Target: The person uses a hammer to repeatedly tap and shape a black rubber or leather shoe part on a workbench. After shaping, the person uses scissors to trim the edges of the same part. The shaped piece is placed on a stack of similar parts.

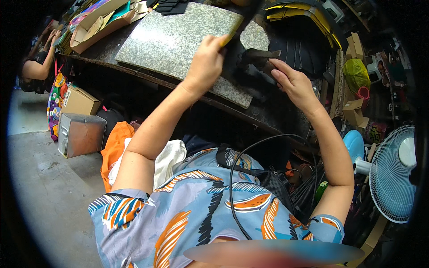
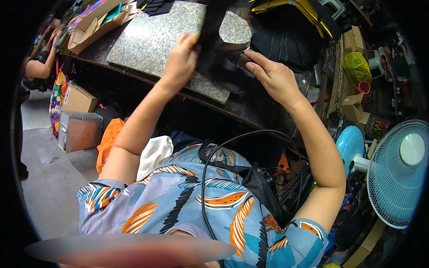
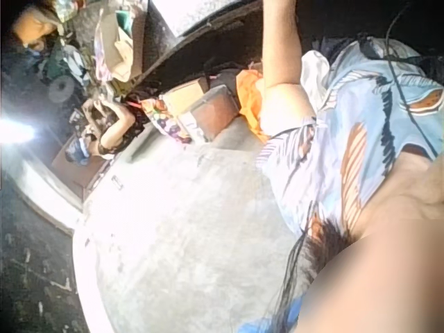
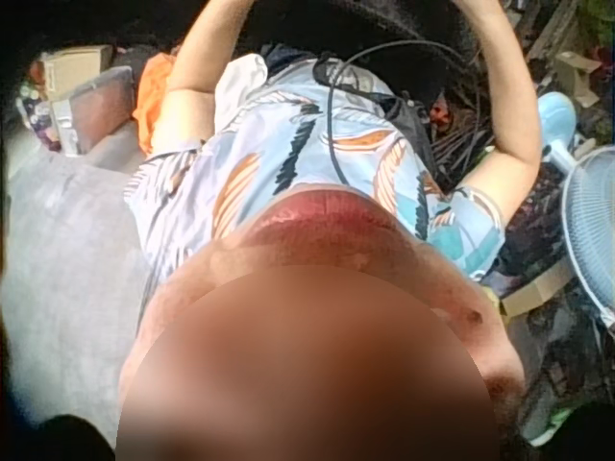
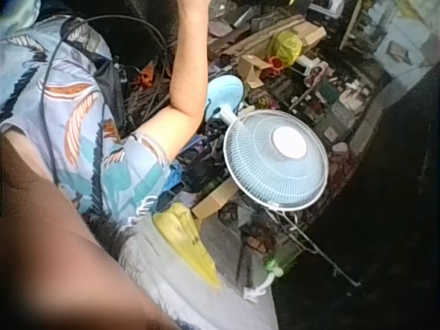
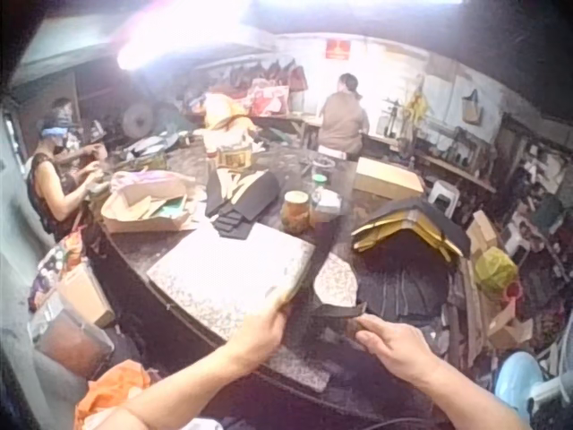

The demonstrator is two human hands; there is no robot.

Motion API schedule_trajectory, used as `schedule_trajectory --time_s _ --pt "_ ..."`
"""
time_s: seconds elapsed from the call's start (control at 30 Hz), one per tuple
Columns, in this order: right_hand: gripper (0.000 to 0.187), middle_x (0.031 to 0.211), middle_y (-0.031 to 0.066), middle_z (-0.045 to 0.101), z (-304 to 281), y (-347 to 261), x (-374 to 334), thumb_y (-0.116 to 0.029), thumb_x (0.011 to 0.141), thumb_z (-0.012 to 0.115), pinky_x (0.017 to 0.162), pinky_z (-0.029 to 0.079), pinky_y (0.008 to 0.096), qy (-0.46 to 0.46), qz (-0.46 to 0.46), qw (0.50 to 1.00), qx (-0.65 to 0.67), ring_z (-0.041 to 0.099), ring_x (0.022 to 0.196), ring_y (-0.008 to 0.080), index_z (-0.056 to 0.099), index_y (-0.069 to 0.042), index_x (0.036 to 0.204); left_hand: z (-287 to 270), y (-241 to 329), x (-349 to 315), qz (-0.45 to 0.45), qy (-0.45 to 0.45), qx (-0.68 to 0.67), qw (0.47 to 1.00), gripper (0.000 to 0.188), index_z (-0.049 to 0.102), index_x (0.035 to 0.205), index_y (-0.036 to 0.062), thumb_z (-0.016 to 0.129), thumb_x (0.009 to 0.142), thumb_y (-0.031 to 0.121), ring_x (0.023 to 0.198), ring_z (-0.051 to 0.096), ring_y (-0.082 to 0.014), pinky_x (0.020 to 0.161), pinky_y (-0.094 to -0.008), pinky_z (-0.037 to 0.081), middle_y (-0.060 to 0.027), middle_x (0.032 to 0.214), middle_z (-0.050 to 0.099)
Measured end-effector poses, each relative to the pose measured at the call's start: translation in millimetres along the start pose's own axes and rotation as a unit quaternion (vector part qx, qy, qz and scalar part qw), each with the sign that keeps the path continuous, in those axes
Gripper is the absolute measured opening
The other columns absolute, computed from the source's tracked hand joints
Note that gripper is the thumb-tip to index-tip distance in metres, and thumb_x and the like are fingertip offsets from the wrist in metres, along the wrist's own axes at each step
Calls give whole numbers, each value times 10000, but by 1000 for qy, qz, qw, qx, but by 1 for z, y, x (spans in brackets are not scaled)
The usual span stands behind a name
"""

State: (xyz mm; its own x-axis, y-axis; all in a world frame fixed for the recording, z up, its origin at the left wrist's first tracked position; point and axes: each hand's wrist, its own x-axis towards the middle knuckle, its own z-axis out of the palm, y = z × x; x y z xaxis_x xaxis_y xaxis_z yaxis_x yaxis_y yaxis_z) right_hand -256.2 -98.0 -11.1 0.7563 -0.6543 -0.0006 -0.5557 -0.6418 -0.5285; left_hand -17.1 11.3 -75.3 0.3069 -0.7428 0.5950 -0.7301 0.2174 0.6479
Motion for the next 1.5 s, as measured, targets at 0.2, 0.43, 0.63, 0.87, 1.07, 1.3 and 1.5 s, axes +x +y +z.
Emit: schedule_trajectory --time_s 0.2,0.43,0.63,0.87,1.07,1.3,1.5 --pt "386 947 82 740 -25 7 -6 -430 944 613 738 540 316 73 -26 997 18 713 828 238 665 -199 1249 -37 -25 43 -137 -195 32 971 529 449 1424 62 618 923 74 898 625 -185 820 -324 501 -168 973 657" --pt "322 916 116 715 10 26 3 -409 927 626 678 561 356 98 -245 956 -125 698 783 297 706 -153 1106 -45 -19 59 -211 -482 -130 840 659 429 1485 122 629 862 34 943 615 -159 880 -278 489 -104 1130 670" --pt "329 972 52 729 -16 42 18 -458 930 589 659 564 338 160 -148 962 -165 699 806 282 704 -234 1142 -33 -43 46 -226 -465 -147 843 590 449 1465 100 537 889 11 542 613 -114 407 -242 484 -82 848 685" --pt "389 928 97 726 -3 33 -11 -478 921 598 643 558 328 139 -124 981 -55 701 773 289 689 -191 1168 -45 -30 56 -269 -487 -149 817 644 439 1473 79 585 848 24 848 616 -132 797 -245 488 -120 1064 664" --pt "374 879 39 718 -28 44 -11 -467 914 599 633 555 295 186 -128 946 -235 700 728 222 678 -238 1199 -57 -30 59 -269 -494 -116 818 668 469 1451 57 581 793 20 971 631 -148 937 -251 476 -138 1175 658" --pt "350 1029 84 721 -17 47 -8 -461 931 595 728 565 335 90 2 995 -52 703 872 302 681 -245 1193 -51 -51 50 -229 -478 -146 836 632 475 1447 72 589 826 53 705 626 -135 623 -248 490 -105 927 671" --pt "369 987 73 732 -14 26 -2 -476 929 590 706 562 329 171 -94 980 -27 709 848 274 697 -230 1182 -34 -51 62 -99 -431 -141 886 626 437 1483 162 636 892 111 866 616 -136 809 -293 514 -121 989 687"
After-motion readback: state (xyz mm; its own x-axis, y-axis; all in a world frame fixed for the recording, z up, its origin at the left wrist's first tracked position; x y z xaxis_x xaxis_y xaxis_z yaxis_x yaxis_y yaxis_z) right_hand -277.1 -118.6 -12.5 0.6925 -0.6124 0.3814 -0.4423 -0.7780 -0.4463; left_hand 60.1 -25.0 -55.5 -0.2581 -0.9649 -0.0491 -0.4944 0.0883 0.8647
